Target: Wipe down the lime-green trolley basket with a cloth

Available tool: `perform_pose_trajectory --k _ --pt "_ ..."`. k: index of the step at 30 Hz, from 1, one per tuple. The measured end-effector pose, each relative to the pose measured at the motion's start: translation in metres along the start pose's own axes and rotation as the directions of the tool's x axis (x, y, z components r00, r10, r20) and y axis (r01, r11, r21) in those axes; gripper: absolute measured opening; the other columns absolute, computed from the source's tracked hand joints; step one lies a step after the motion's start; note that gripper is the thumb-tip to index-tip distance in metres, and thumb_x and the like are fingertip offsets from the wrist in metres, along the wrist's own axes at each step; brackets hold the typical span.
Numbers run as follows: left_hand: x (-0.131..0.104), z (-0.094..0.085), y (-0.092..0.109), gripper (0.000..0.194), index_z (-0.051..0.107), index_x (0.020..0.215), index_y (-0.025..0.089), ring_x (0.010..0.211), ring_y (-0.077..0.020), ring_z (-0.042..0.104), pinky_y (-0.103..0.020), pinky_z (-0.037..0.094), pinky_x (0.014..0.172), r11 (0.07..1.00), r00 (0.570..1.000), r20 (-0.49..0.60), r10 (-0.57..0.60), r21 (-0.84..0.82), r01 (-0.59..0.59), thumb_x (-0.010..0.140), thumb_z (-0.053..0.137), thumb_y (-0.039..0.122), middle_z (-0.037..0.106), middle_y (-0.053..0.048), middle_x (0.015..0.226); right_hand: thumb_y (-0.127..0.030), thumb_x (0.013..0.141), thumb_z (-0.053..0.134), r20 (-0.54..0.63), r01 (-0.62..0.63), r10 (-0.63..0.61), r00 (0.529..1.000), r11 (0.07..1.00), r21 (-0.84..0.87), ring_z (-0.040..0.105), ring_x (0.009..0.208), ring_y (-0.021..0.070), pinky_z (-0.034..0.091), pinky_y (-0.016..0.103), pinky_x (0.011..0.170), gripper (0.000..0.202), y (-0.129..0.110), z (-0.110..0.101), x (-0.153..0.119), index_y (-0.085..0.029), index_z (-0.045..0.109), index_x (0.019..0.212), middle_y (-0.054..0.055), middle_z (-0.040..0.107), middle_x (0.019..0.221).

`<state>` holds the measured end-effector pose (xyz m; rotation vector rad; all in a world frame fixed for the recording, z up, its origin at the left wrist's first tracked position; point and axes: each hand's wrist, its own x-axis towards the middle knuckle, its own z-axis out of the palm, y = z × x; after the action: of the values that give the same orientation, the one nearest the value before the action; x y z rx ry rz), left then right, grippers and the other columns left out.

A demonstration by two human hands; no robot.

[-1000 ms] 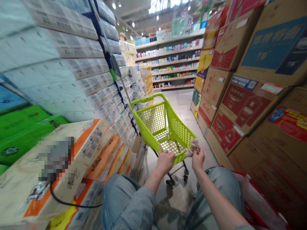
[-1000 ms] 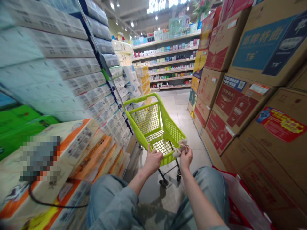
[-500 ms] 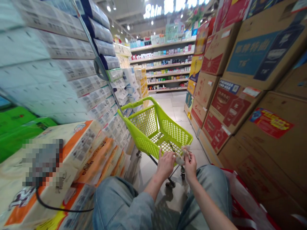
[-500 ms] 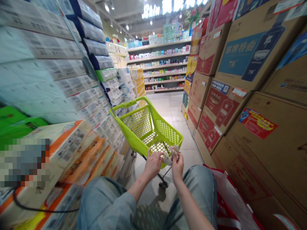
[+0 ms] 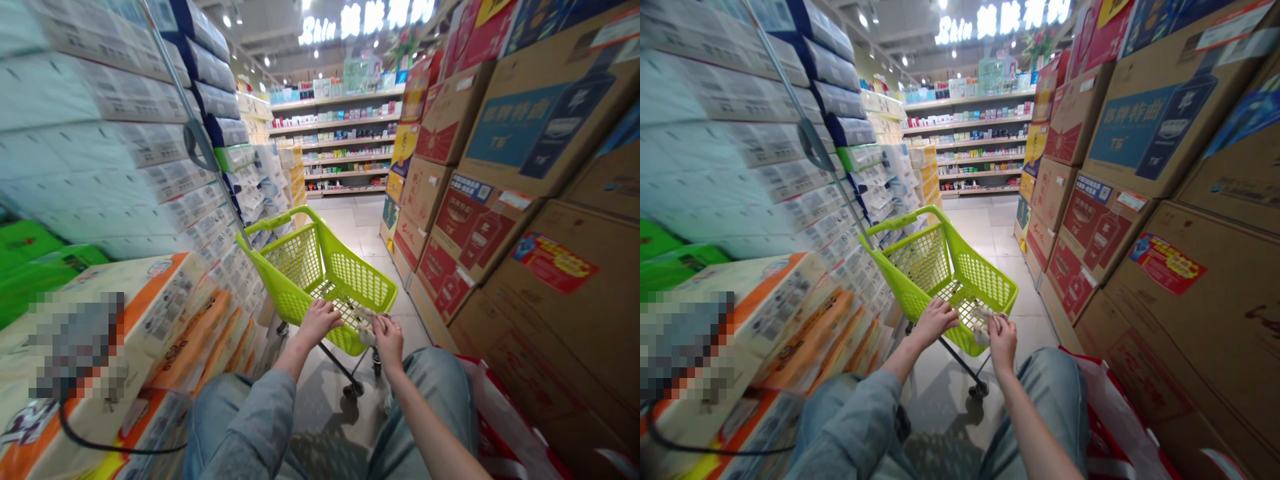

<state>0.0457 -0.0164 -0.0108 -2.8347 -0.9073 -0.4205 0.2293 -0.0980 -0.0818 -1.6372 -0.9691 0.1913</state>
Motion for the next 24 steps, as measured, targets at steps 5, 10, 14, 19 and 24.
perform_pose_trajectory --k 5,10,14,19,24 --pt "0.0 0.002 0.006 0.034 0.062 0.088 0.023 0.09 -0.0186 0.044 -0.033 0.032 0.085 1.0 1.0 0.013 -0.024 0.004 0.024 0.084 0.043 0.052 0.055 -0.004 0.086 -0.055 0.079 0.048 0.024 0.032 -0.033 0.999 0.999 0.013 0.056 0.082 0.0226 0.043 0.035 0.076 0.044 -0.006 -0.001 -0.023 -0.017 0.067 0.087 0.01 0.059 0.087" --pt "0.002 0.003 0.023 0.034 0.06 0.086 0.023 0.09 -0.0188 0.045 -0.034 0.031 0.084 0.998 0.998 -0.016 -0.055 0.002 0.055 0.086 0.04 0.051 0.056 -0.003 0.086 -0.053 0.076 0.047 -0.009 0.049 -0.05 0.999 0.991 -0.126 0.053 0.074 0.0217 0.042 0.034 0.07 0.043 0.012 -0.007 0.026 -0.016 0.068 0.082 0.01 0.057 0.08" --pt "0.002 0.001 0.038 0.033 0.058 0.086 0.023 0.091 -0.0187 0.045 -0.035 0.03 0.084 0.998 0.998 -0.027 -0.063 -0.014 0.063 0.088 0.038 0.049 0.056 -0.003 0.089 -0.052 0.072 0.048 0.014 0.048 -0.047 0.999 0.977 -0.207 0.051 0.071 0.0212 0.04 0.033 0.067 0.043 0.028 -0.007 0.077 -0.015 0.068 0.08 0.011 0.058 0.079" --pt "0.003 0.005 0.055 0.027 0.057 0.088 0.022 0.091 -0.0195 0.045 -0.035 0.031 0.081 0.992 0.992 -0.034 -0.124 -0.028 0.124 0.089 0.04 0.043 0.056 -0.004 0.091 -0.05 0.068 0.051 0.071 0.053 -0.038 0.997 0.974 -0.22 0.052 0.072 0.0215 0.04 0.033 0.068 0.041 0.037 -0.005 0.103 -0.015 0.069 0.076 0.01 0.061 0.074" --pt "0.006 0.012 0.065 0.024 0.058 0.089 0.023 0.09 -0.0212 0.046 -0.037 0.031 0.08 0.974 0.972 -0.06 -0.226 -0.024 0.225 0.087 0.044 0.042 0.055 -0.005 0.089 -0.053 0.069 0.05 0.141 0.049 -0.019 0.99 0.976 -0.214 0.054 0.067 0.0203 0.041 0.032 0.065 0.044 0.03 -0.01 0.074 -0.015 0.07 0.078 0.008 0.061 0.07"
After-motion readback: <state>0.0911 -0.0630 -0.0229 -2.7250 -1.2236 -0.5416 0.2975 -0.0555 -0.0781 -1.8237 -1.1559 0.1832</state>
